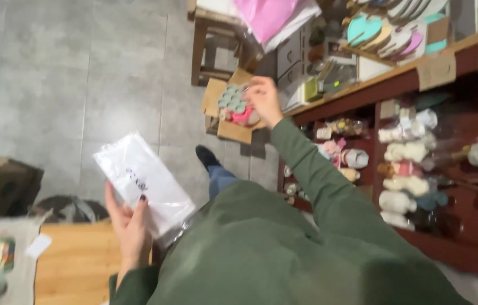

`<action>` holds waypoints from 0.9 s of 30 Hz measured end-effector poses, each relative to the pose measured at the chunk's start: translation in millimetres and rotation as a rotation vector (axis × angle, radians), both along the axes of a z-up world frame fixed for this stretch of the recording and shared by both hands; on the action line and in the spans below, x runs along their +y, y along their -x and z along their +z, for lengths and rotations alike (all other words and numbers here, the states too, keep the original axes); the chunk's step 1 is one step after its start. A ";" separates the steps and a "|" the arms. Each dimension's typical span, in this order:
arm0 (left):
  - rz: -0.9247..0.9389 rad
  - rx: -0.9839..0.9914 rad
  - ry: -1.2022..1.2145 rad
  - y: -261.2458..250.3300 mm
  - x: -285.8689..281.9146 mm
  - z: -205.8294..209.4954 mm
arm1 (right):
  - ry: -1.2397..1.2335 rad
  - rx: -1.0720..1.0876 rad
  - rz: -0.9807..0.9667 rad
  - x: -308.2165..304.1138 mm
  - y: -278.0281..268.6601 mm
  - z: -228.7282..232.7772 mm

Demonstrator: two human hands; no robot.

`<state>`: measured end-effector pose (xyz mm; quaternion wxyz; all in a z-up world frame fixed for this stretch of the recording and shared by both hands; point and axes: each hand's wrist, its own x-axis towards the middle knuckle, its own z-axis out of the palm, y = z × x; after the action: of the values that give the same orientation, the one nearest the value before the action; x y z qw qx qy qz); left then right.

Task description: The recorder is seen packaging several handmade products, specifically candles or figurines, into plastic bags and then placing them into a pink shipping bag.

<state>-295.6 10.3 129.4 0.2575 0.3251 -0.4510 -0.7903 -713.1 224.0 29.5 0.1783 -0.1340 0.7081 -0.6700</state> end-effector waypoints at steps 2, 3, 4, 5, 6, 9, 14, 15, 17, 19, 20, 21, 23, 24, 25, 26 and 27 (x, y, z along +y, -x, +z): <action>0.001 -0.031 0.035 16.8 -5.4 -13.7 | 0.035 -0.101 -0.170 15.2 104.7 -17.6; 0.006 -0.067 0.067 27.7 -9.0 -20.2 | 0.068 -0.207 -0.336 21.1 159.9 -25.5; 0.007 -0.052 0.074 29.2 -15.8 -51.7 | 0.077 -0.193 -0.334 28.9 214.2 -42.6; 0.018 -0.097 0.065 32.0 -23.1 -84.0 | 0.115 -0.317 -0.423 36.3 269.5 -59.0; 0.025 -0.145 0.059 33.0 -32.2 -116.8 | 0.157 -0.444 -0.513 43.9 321.6 -77.0; -0.336 -0.267 0.322 29.2 -82.3 -220.0 | 0.084 -0.450 -0.669 53.4 426.8 -129.8; -0.345 -0.286 0.287 115.7 -100.2 -243.1 | -0.074 -0.249 -0.834 39.4 495.5 -144.6; -0.340 -0.306 0.269 118.9 -98.5 -241.0 | -0.174 -0.167 -0.943 38.7 495.1 -152.2; -0.348 -0.330 0.247 124.0 -97.7 -238.9 | -0.283 -0.155 -0.984 47.9 499.3 -172.2; -0.340 -0.325 0.244 144.7 -102.2 -242.0 | -0.365 -0.119 -1.016 34.3 500.0 -144.2; -0.331 -0.331 0.232 149.0 -100.9 -240.7 | -0.533 0.036 -0.992 26.1 482.4 -114.2; -0.323 -0.338 0.221 151.7 -99.2 -239.4 | -0.698 0.192 -0.960 18.3 463.1 -84.4; -0.308 -0.355 0.203 143.4 -87.1 -233.0 | -0.647 0.381 -0.933 7.0 431.3 -46.8; -0.292 -0.361 0.194 142.1 -83.0 -231.2 | -0.580 0.576 -0.905 -1.6 418.3 -25.4; -0.286 -0.358 0.195 139.6 -78.2 -228.7 | -0.575 0.579 -0.902 -14.1 393.7 7.5; -0.268 -0.360 0.186 138.9 -72.9 -227.6 | -0.525 0.604 -0.841 -26.6 370.2 41.4; -0.249 -0.362 0.177 136.7 -67.3 -226.2 | -0.476 0.629 -0.779 -38.3 344.6 75.4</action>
<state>-432.3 -57.1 -96.8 0.1003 0.3793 -0.5941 -0.7022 -1057.7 185.7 105.0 -0.2774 -0.0117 0.8562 -0.4358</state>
